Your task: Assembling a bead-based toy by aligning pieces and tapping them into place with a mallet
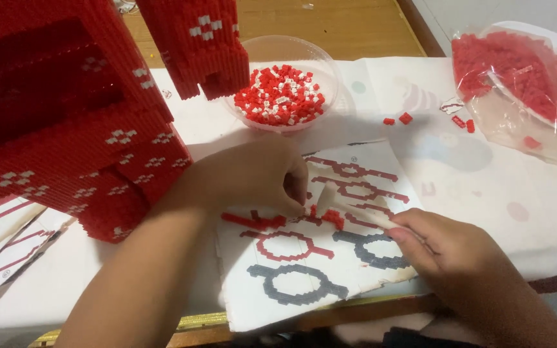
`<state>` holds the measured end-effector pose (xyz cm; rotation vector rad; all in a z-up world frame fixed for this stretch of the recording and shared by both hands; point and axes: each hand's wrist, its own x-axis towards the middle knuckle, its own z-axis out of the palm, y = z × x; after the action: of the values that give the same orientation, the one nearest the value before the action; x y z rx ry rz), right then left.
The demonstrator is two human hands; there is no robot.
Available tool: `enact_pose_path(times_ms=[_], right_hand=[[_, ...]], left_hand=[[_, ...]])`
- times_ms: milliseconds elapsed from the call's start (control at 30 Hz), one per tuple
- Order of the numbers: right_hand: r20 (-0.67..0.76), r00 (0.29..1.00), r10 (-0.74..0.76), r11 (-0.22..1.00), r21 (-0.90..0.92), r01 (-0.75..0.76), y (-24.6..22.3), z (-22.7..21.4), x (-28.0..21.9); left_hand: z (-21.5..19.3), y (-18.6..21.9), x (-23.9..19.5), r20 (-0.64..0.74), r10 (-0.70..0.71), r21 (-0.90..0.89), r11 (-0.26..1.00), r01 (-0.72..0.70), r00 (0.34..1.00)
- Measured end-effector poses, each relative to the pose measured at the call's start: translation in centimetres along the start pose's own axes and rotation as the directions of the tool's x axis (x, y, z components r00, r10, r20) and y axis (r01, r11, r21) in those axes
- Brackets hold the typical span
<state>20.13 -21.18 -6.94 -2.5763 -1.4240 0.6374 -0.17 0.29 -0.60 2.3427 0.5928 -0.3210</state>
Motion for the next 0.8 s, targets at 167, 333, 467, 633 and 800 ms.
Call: enact_pose_path(times_ms=[167,333,467,633,800], right_hand=[[0.037,0.999,0.01,0.998,-0.066,-0.008,0.1,0.0,0.3],[-0.045,0.999,0.006,1.0,0.023,-0.005,0.2,-1.6,-1.1],[-0.462,0.82,-0.338,0.921,0.016,0.389,2.9,0.4,-0.4],[-0.042,0.99,-0.137,0.986,-0.106,0.132,1.2,-0.1,-1.5],[-0.359,0.436,-0.825,0.55,-0.332,0.766,-1.4,-1.6,-3.2]], left_hand=[[-0.3,0.6,-0.3,0.045,-0.082,-0.061,0.995,0.085,0.996],[-0.4,0.5,-0.2,0.047,-0.098,-0.05,0.994,0.1,0.994],[-0.4,0.5,0.0,0.058,-0.085,-0.024,0.996,0.086,0.995],[-0.3,0.1,-0.1,0.032,-0.048,-0.013,0.999,0.049,0.998],[-0.3,0.4,-0.4,0.036,-0.076,-0.048,0.996,0.077,0.996]])
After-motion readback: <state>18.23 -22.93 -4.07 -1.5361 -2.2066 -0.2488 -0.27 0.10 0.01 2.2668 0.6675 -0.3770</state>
